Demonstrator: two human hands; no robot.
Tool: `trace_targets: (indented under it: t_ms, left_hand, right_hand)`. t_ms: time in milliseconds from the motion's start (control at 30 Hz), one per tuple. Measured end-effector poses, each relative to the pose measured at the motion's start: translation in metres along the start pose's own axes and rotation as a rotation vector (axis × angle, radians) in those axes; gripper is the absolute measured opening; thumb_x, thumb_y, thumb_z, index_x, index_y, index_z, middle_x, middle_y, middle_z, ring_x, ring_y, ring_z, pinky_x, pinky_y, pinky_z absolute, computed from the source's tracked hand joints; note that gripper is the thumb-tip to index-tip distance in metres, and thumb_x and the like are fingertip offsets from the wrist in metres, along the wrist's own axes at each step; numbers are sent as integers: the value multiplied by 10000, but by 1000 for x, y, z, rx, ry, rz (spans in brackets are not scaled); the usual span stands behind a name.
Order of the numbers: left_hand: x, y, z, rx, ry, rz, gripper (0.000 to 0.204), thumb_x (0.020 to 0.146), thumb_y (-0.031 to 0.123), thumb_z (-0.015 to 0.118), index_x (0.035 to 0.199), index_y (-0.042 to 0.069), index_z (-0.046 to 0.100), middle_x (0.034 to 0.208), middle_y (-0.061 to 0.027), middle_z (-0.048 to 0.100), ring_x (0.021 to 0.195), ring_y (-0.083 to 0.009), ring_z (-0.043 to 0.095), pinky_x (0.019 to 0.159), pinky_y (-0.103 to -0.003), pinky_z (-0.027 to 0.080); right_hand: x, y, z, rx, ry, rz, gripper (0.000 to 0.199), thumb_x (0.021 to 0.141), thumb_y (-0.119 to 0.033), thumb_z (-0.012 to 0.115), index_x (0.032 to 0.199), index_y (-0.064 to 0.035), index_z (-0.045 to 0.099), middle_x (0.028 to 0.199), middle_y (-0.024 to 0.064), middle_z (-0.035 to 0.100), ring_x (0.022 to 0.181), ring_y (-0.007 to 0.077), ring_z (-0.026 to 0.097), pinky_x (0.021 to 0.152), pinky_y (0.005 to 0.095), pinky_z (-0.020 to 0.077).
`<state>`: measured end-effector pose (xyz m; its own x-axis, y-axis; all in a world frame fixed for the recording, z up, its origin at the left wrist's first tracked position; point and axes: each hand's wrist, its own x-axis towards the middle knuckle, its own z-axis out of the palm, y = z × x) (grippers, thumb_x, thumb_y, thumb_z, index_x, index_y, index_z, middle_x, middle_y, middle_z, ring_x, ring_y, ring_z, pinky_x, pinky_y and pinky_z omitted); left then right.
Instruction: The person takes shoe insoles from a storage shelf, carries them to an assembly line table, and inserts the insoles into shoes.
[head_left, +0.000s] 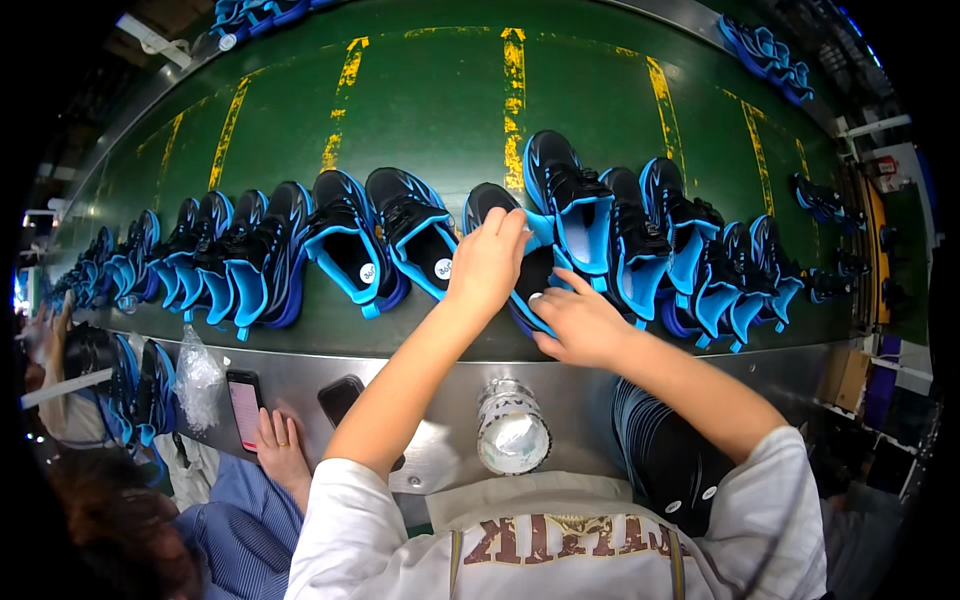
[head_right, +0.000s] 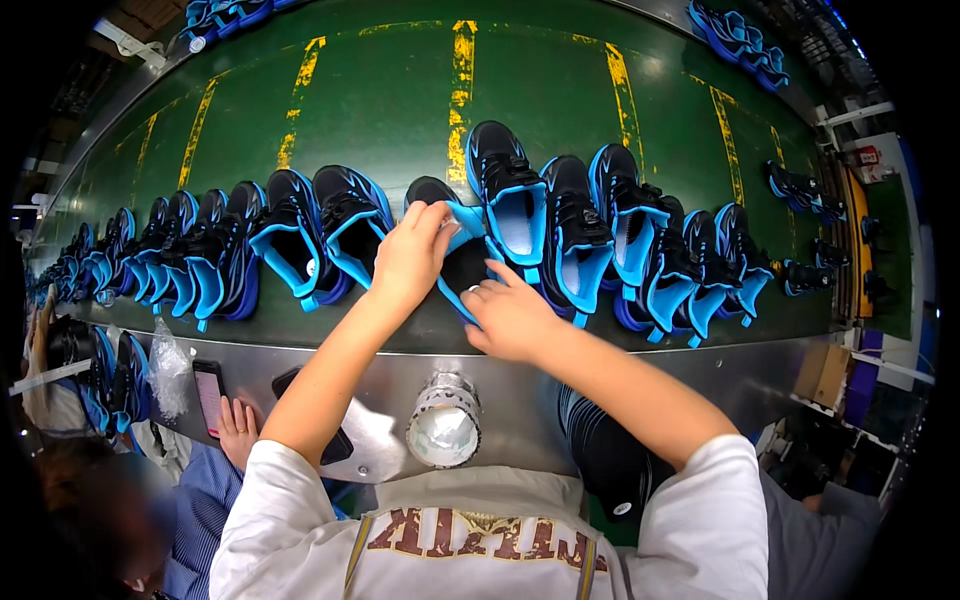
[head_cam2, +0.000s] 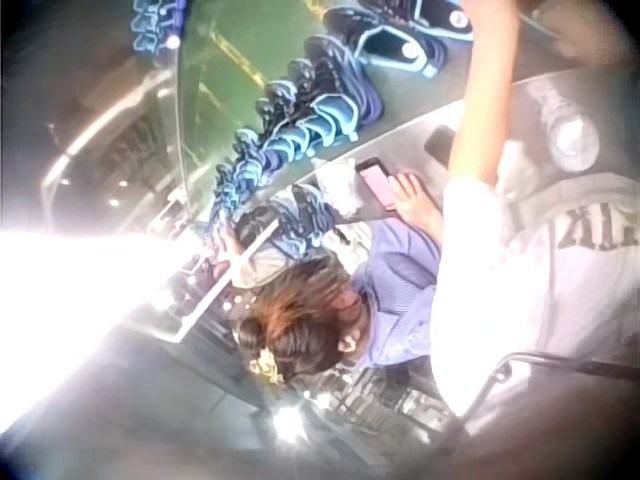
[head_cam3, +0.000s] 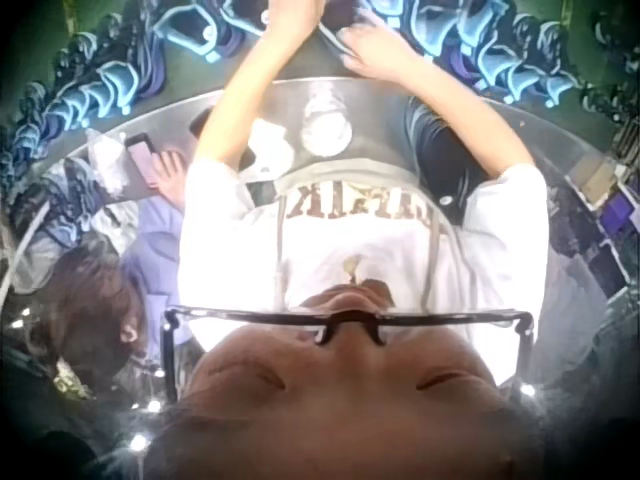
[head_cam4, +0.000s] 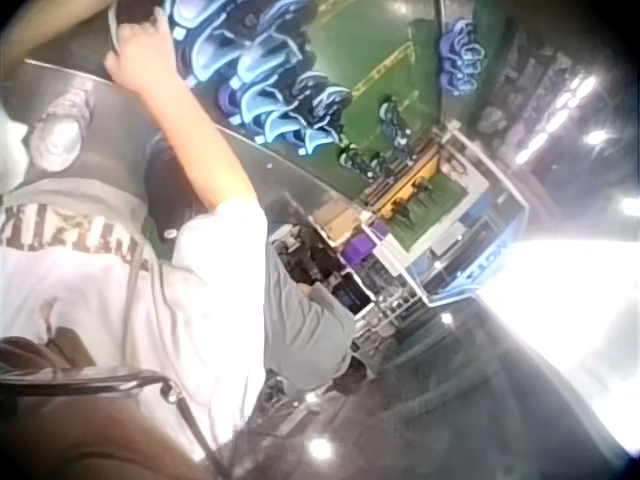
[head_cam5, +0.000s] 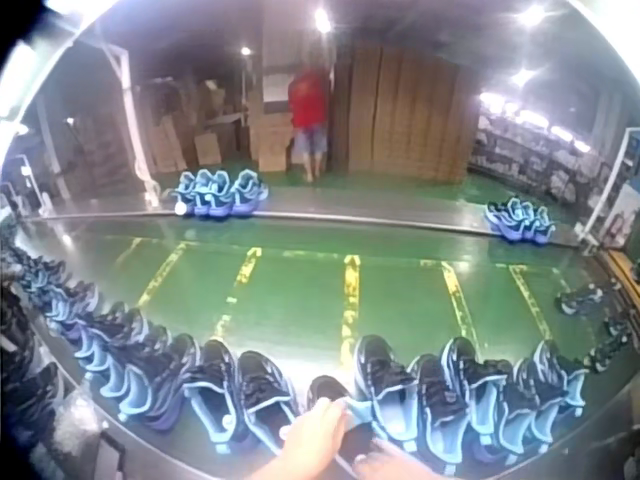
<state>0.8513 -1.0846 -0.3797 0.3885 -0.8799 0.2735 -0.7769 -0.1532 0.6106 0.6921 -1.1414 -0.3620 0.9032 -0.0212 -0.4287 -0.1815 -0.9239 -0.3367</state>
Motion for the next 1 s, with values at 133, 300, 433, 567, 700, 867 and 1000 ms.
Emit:
trace_targets:
  t_ms: [133,300,433,567,700,867,1000]
  left_hand:
    - [-7,10,-5,-111,90,-34,110,744,104,629,812,50,561,725,-87,516,627,-265,546,533,-327,440]
    - [-40,47,-19,-368,-27,-41,76,725,54,658,776,43,602,668,-62,502,545,-177,491,486,-278,393]
    - [-50,41,-45,-792,-336,-368,93,755,87,649,775,28,581,656,7,474,564,-77,436,520,-208,358]
    - [-72,43,-76,-1133,-426,-752,109,809,119,589,755,51,523,754,9,511,645,-59,423,600,-187,363]
    - [-103,75,-82,-1133,-408,-453,115,800,39,499,699,60,447,966,-81,508,822,-124,442,743,-243,353]
    - [-148,113,-53,-544,-363,-117,142,662,3,556,628,53,427,753,-98,539,731,-209,523,621,-293,408]
    - [-163,113,-30,-63,-273,205,157,651,62,622,733,51,489,697,-82,460,670,-249,495,600,-344,397]
  right_hand:
    - [-45,-11,16,197,563,-8,186,699,-131,632,834,-13,585,850,109,521,870,276,509,844,375,379]
    - [-73,-15,30,278,463,34,192,737,-91,604,912,-18,576,961,106,509,956,278,488,851,380,399]
    - [-93,-20,21,370,489,95,399,728,-103,602,1109,-45,497,1153,154,450,1047,332,460,901,415,368]
    - [-114,13,6,156,716,401,551,666,-208,670,1158,-67,465,1183,208,415,1125,387,377,945,453,318]
    - [-110,58,12,-70,494,580,669,584,-464,700,1133,-127,519,1201,267,396,1180,418,316,1019,489,174]
    - [-85,76,8,-6,289,528,518,604,-556,643,856,-104,656,929,207,534,980,341,472,921,425,302]
    - [-114,80,37,90,496,271,461,567,-544,691,726,-117,621,747,163,506,738,345,537,671,394,441]
